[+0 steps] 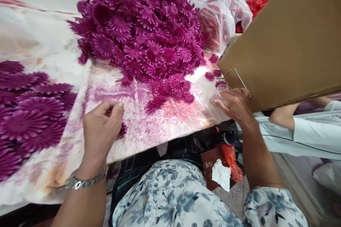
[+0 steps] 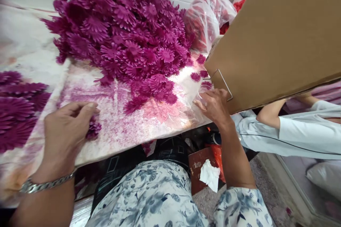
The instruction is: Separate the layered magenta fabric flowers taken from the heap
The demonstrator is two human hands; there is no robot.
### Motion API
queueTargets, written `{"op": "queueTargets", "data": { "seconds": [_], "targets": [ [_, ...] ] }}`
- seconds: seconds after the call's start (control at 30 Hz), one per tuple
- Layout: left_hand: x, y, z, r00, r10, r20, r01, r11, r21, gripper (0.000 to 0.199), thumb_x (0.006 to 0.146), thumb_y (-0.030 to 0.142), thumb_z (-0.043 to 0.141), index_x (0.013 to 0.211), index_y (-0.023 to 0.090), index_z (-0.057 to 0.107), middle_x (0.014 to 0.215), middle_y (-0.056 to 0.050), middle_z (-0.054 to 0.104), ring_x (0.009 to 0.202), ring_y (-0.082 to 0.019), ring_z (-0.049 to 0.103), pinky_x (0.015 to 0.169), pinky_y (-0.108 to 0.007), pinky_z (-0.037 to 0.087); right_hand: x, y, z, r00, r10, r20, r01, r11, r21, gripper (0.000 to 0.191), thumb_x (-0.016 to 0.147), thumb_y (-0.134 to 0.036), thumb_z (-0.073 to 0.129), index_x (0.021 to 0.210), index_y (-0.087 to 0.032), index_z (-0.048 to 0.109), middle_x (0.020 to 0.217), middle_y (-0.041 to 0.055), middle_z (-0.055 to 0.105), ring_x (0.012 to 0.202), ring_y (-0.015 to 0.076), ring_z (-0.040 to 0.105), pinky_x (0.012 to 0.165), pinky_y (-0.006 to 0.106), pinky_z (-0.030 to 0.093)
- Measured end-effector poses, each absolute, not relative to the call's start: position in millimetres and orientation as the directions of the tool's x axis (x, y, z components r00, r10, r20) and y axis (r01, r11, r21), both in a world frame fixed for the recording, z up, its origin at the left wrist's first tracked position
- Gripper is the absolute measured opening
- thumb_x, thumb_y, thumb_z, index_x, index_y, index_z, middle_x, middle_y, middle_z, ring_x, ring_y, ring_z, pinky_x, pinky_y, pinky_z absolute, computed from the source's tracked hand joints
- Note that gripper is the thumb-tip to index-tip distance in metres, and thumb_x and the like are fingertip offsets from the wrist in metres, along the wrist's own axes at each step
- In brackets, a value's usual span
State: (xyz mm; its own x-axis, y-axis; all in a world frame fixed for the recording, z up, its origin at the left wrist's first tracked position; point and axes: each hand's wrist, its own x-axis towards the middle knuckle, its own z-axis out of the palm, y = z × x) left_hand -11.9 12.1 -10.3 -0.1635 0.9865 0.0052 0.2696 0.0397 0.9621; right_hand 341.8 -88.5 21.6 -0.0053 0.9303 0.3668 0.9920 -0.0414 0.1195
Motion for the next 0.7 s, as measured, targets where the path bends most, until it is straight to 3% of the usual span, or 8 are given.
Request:
{"op": "queueTargets", "data": {
  "seconds": [0.1, 0.23, 0.3, 0.37, 0.47, 0.57, 0.63, 0.7],
  "targets": [
    [-11.6, 13.2, -12.7, -0.129, 0.984, 0.124, 0.5, -0.044, 0.865, 0.006, 0.073, 0.022, 0.063, 0.072, 0.021, 0.069, 0.058, 0.006, 0.059, 0.056, -0.013, 0.05, 0.059, -0.026, 0.038, 346.8, -96.0, 28.3, -0.004, 0.898, 0.441, 0.997, -0.028, 0.065, 0.025, 0.082, -0.045, 0.059, 0.088, -0.023, 0.069, 0.09, 0.0056, 0.073, 0.085, 0.0228, 0.062, 0.087, 0.044, 0.035],
    [-11.6, 0.0, -4.4, -0.187, 0.936, 0.298, 0.418, -0.199, 0.887, 0.018, 0.082, 0.032, 0.057, 0.088, 0.022, 0.07, 0.089, 0.0, 0.069, 0.091, -0.018, 0.06, 0.089, -0.03, 0.042, 345.1, -108.0, 38.0, -0.018, 0.775, 0.632, 0.998, 0.056, -0.039, 0.017, 0.079, -0.038, 0.063, 0.09, -0.028, 0.072, 0.08, 0.0081, 0.074, 0.074, 0.0222, 0.067, 0.077, 0.04, 0.046],
    [-8.3, -8.5, 2.8, -0.247, 0.928, 0.28, 0.226, -0.226, 0.948, 0.028, 0.085, 0.041, 0.051, 0.095, 0.021, 0.069, 0.098, -0.003, 0.068, 0.1, -0.019, 0.06, 0.096, -0.032, 0.041, 326.8, -105.9, 37.9, 0.001, 0.709, 0.705, 0.985, 0.12, -0.122, 0.018, 0.081, -0.035, 0.059, 0.094, -0.032, 0.073, 0.078, 0.0093, 0.073, 0.075, 0.0234, 0.068, 0.074, 0.041, 0.047],
    [-1.1, -14.8, 10.0, -0.243, 0.961, 0.132, -0.193, -0.181, 0.964, 0.04, 0.087, 0.052, 0.043, 0.09, 0.021, 0.068, 0.099, -0.005, 0.068, 0.102, -0.02, 0.061, 0.097, -0.034, 0.043, 289.2, -98.5, 35.1, 0.004, 0.702, 0.712, 0.922, 0.272, -0.274, 0.022, 0.085, -0.034, 0.053, 0.096, -0.034, 0.072, 0.081, 0.0084, 0.073, 0.079, 0.0238, 0.068, 0.078, 0.043, 0.047],
    [11.0, -20.4, 18.9, 0.131, 0.984, -0.12, -0.657, 0.176, 0.733, 0.062, 0.087, 0.063, 0.023, 0.095, 0.02, 0.067, 0.102, -0.009, 0.069, 0.111, -0.024, 0.059, 0.1, -0.042, 0.043, 208.8, -85.5, 28.7, -0.151, 0.798, 0.584, 0.7, 0.503, -0.507, 0.032, 0.087, -0.032, 0.049, 0.116, -0.031, 0.061, 0.103, 0.0065, 0.07, 0.095, 0.0236, 0.064, 0.083, 0.045, 0.049],
    [13.1, -23.5, 24.0, 0.325, 0.929, -0.178, -0.729, 0.366, 0.579, 0.067, 0.085, 0.067, 0.017, 0.106, 0.023, 0.063, 0.115, -0.009, 0.065, 0.124, -0.026, 0.051, 0.103, -0.045, 0.039, 141.9, -77.2, 18.6, -0.379, 0.711, 0.592, 0.61, 0.673, -0.418, 0.04, 0.086, -0.038, 0.052, 0.12, -0.02, 0.058, 0.114, 0.0115, 0.067, 0.108, 0.0253, 0.059, 0.093, 0.047, 0.045],
    [6.3, -23.8, 25.0, 0.312, 0.935, -0.167, -0.735, 0.349, 0.581, 0.067, 0.084, 0.068, 0.018, 0.109, 0.023, 0.061, 0.122, -0.009, 0.062, 0.127, -0.028, 0.047, 0.105, -0.046, 0.037, 122.4, -76.2, 13.8, -0.435, 0.684, 0.586, 0.62, 0.699, -0.355, 0.041, 0.085, -0.039, 0.054, 0.119, -0.017, 0.059, 0.117, 0.0123, 0.066, 0.112, 0.0269, 0.056, 0.099, 0.05, 0.04],
    [-3.6, -23.1, 25.2, 0.263, 0.954, -0.141, -0.743, 0.294, 0.602, 0.067, 0.084, 0.068, 0.019, 0.112, 0.023, 0.06, 0.124, -0.01, 0.061, 0.128, -0.029, 0.047, 0.105, -0.047, 0.037, 120.7, -74.7, 15.5, -0.448, 0.681, 0.58, 0.6, 0.709, -0.37, 0.031, 0.086, -0.035, 0.053, 0.111, -0.019, 0.063, 0.107, 0.0095, 0.069, 0.104, 0.0246, 0.06, 0.098, 0.049, 0.04]
  ]
}}
